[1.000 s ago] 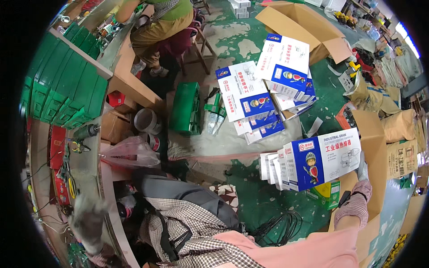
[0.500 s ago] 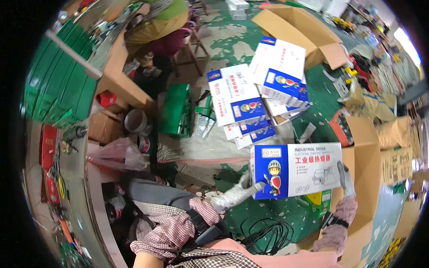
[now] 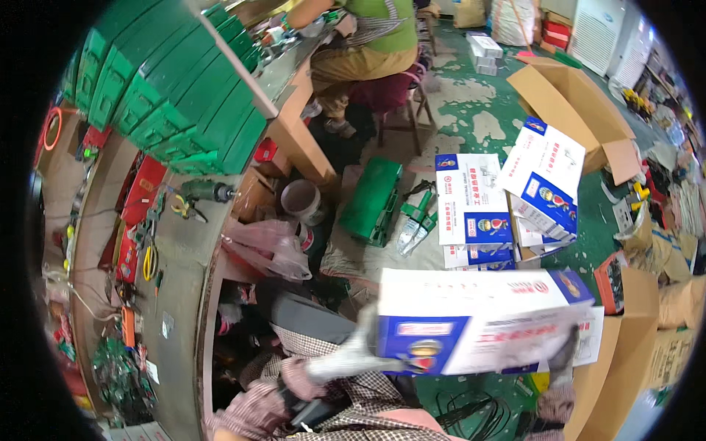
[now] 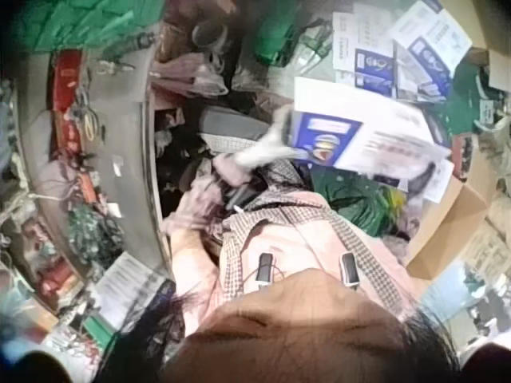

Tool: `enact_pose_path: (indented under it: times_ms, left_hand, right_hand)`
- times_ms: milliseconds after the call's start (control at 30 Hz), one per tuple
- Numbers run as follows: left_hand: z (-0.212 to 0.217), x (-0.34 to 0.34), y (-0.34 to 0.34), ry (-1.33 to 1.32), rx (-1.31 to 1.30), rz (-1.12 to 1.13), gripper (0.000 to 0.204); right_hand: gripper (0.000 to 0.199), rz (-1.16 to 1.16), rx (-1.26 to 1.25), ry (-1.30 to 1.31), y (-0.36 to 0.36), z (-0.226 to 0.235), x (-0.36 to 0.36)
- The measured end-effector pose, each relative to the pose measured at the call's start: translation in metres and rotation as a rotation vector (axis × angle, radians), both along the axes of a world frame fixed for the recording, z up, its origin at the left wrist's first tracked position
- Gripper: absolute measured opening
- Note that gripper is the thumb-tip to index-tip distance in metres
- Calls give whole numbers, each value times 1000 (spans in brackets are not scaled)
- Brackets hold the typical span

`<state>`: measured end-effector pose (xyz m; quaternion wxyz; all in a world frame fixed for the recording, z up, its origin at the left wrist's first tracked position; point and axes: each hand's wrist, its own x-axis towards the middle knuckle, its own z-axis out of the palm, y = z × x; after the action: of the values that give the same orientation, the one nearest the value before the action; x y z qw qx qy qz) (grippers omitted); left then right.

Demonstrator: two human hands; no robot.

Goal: Assembling internal components of a handheld industrial tool and packing the finished units into cases and boxes.

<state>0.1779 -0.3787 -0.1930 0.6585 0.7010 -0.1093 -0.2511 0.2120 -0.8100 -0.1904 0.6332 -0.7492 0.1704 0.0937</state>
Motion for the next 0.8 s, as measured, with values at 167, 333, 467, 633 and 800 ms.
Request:
enact_pose_path:
  times_ms: [167,333,467,633,800]
  left_hand:
    - [145,-53,163,427,-32,438,109]
    - [162,-207,278,-22,79,797,51]
    - [189,-281,261,-265,312,1126,57]
    - [135,-401,275,-472,807,1166,58]
    - [93,-437,265,-383,702,1535,58]
  right_hand:
    - [67,284,-13,-132,172,96,87]
    - [67,848,63,-417,320,160,112]
    - [67,1364,72,-668,372,136,128]
    - [111,1674,395,-656,525,213,86]
    - [112,1875,334,-1146,622,224,54]
